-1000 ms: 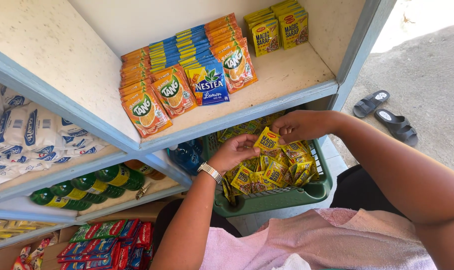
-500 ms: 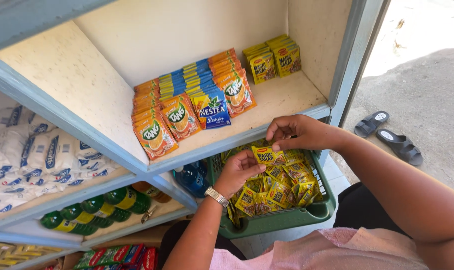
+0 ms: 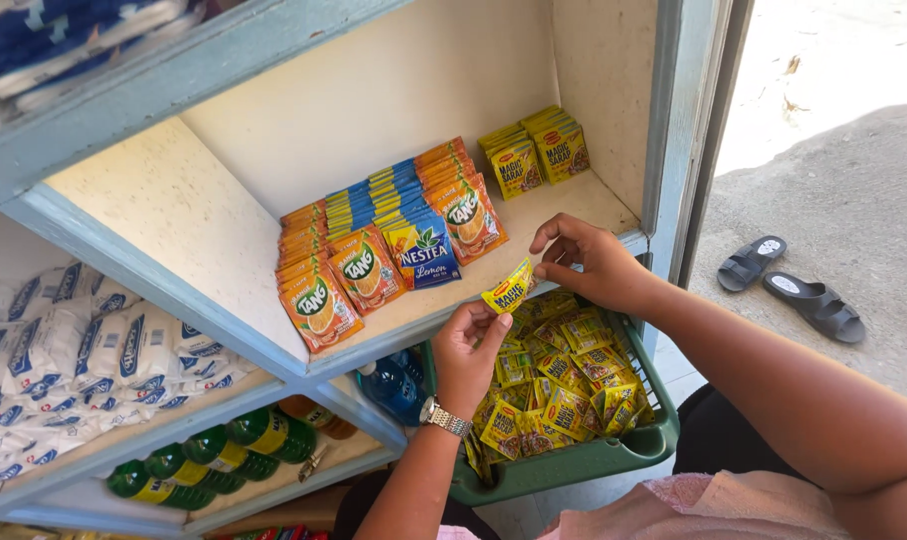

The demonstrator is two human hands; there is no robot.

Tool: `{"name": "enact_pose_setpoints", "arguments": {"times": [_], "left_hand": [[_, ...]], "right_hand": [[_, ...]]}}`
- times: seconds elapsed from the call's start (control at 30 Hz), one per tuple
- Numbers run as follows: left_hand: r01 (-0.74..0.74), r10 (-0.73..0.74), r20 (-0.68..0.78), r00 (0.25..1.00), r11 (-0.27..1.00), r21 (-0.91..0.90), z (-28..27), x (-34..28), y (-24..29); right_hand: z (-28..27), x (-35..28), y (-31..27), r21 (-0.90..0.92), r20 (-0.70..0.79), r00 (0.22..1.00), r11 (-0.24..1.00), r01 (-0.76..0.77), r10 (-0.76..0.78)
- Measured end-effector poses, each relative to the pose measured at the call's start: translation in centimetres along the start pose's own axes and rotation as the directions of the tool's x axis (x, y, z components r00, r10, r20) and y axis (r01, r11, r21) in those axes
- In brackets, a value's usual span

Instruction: Organizing and stocking sachets of seasoning and drink mixes on a retail shelf.

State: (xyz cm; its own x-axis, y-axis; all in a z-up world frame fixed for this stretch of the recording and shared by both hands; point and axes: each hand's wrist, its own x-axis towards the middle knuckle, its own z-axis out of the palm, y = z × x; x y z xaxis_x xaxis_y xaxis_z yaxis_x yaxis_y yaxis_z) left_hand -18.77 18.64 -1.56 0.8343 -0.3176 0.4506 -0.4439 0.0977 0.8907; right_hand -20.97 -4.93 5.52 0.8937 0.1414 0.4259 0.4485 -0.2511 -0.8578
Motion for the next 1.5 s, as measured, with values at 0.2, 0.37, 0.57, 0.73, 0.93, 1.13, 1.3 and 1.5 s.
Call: {"name": "enact_pose_setpoints", "arguments": {"times": [0.2, 0.37, 0.57, 0.73, 0.93, 1.13, 1.3, 1.5], "left_hand": [[-0.022, 0.035, -0.062, 0.997, 0.98, 0.199, 1.5, 1.2, 4.0], [-0.106, 0.128, -0.053, 0.99, 0.946, 0.306, 2.6, 4.0, 4.8], [-0.116, 0.14, -0.044, 0.989, 0.929, 0.351, 4.2, 7.5, 4.6], [-0.106, 0.131, -0.064, 0.989, 0.949, 0.297, 5.8, 10.3, 2.3], [-0.138, 0.162, -0.063, 0.985, 0.95, 0.28, 7.0, 11.8, -0.1], [-0.061, 0.116, -0.116, 0.986, 0.914, 0.401, 7.8, 11.8, 3.0], [-0.112, 0.181, -0.165, 0.97, 0.926, 0.36, 7.8, 12.3, 0.0], [-0.113, 0.177, -0.18, 0.968, 0.941, 0.32, 7.9, 11.4, 0.5]], "right_hand": [[-0.1, 0.7, 2.2, 0.116, -0.108, 0.991, 0.989, 0.086, -0.074], [-0.2, 1.2, 2.6, 0.063, -0.208, 0.974, 0.992, 0.106, -0.091], [-1.9, 2.1, 5.8, 0.085, -0.301, 0.952, 0.993, 0.079, -0.05], [-3.2, 2.4, 5.8, -0.012, -0.365, 0.929, 0.998, 0.06, -0.06], [-3.5, 2.4, 5.7, -0.078, -0.385, 0.922, 0.997, 0.009, -0.038], [-3.5, 2.4, 5.0, -0.105, -0.409, 0.911, 0.994, 0.004, -0.047], [-3.3, 2.4, 4.9, -0.157, -0.421, 0.905, 0.988, -0.002, -0.065], [-3.5, 2.6, 6.1, -0.235, -0.389, 0.919, 0.972, -0.031, -0.065]]}}
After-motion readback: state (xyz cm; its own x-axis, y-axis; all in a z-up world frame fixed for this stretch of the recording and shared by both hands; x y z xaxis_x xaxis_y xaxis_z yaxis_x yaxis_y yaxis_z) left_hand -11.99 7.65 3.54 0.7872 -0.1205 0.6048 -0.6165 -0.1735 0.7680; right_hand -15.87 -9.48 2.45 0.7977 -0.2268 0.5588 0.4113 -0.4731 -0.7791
